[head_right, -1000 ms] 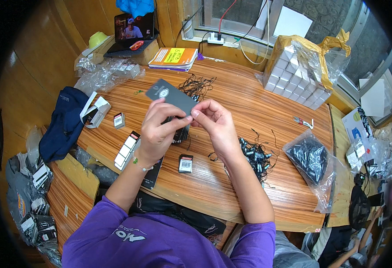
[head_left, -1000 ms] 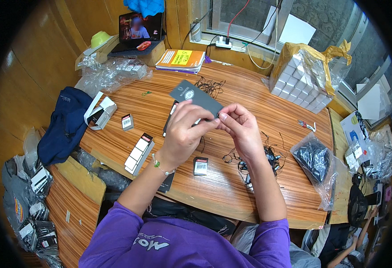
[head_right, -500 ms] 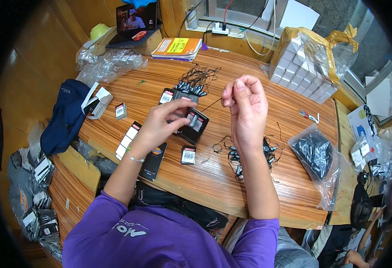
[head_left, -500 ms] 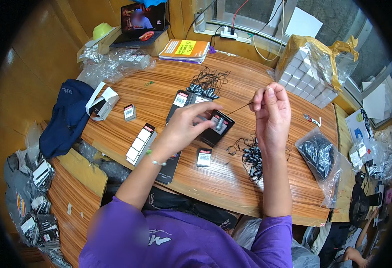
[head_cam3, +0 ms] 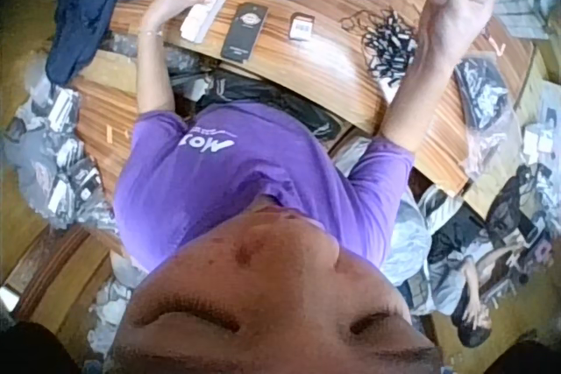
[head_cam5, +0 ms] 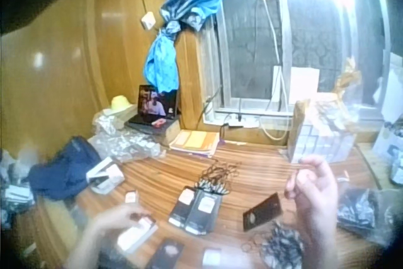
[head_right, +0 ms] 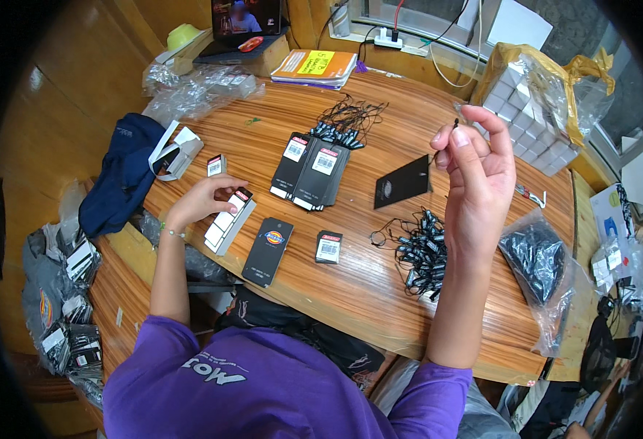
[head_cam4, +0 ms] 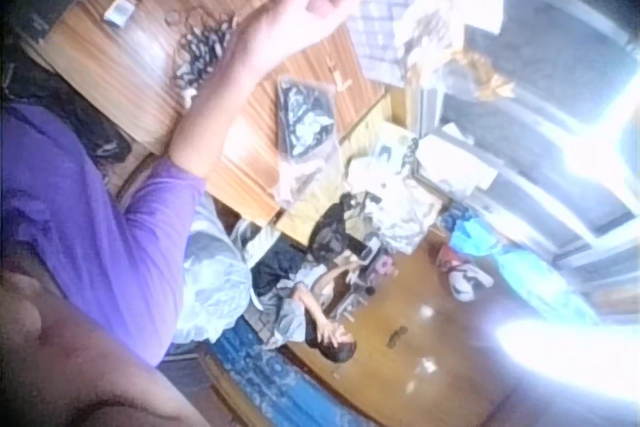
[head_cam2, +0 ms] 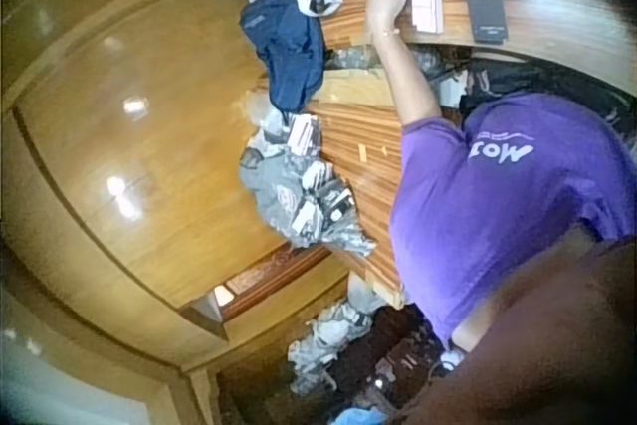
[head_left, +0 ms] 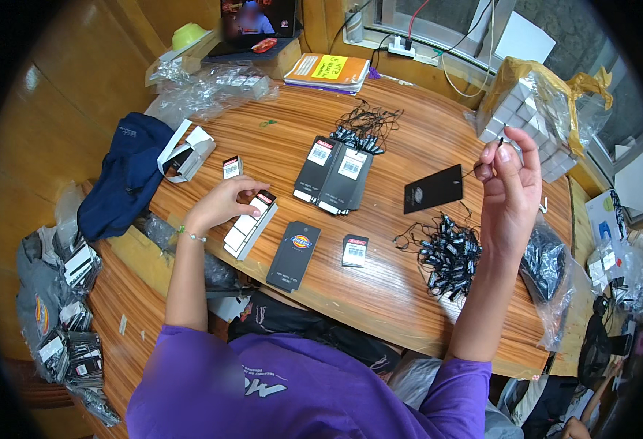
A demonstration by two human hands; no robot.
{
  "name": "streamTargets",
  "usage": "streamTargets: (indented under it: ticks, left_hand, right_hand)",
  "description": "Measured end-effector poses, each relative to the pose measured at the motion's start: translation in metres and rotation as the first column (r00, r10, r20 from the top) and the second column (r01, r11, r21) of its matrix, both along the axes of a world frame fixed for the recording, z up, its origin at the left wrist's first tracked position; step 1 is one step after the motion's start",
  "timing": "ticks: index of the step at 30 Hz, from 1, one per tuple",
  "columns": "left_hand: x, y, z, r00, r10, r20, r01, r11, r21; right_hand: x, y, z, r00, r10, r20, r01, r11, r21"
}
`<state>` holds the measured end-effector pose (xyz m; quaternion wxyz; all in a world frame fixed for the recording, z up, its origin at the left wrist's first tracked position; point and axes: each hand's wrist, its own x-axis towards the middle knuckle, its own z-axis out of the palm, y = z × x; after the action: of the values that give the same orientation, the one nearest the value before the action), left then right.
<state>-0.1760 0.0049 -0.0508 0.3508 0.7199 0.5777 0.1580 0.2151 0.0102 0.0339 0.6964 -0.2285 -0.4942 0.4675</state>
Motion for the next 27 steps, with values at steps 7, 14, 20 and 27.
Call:
streamTargets:
  ticks: [7, 14, 20, 27]
  left_hand:
    - [0.013, -0.015, 0.013, 0.999, 0.02, 0.024, -0.027, 0.947, 0.321]
    - [0.077, -0.021, 0.083, 0.791, 0.113, 0.601, -0.311, 0.92, 0.236]
    - [0.151, -0.01, 0.071, 0.761, 0.05, 0.646, -0.304, 0.908, 0.289]
    - [0.181, -0.017, 0.074, 0.746, -0.032, 0.665, -0.195, 0.945, 0.264]
  right_hand:
    - [-0.012, -0.005, 0.0, 0.981, -0.065, 0.184, 0.069, 0.997, -0.018]
    - [-0.034, -0.016, -0.006, 0.959, 0.092, 0.269, -0.079, 0.995, -0.057]
    - [-0.059, -0.024, -0.013, 0.835, -0.103, 0.54, 0.064, 0.994, 0.091]
    - [-0.055, -0.018, -0.018, 0.769, -0.256, 0.586, 0.179, 0.966, 0.188]
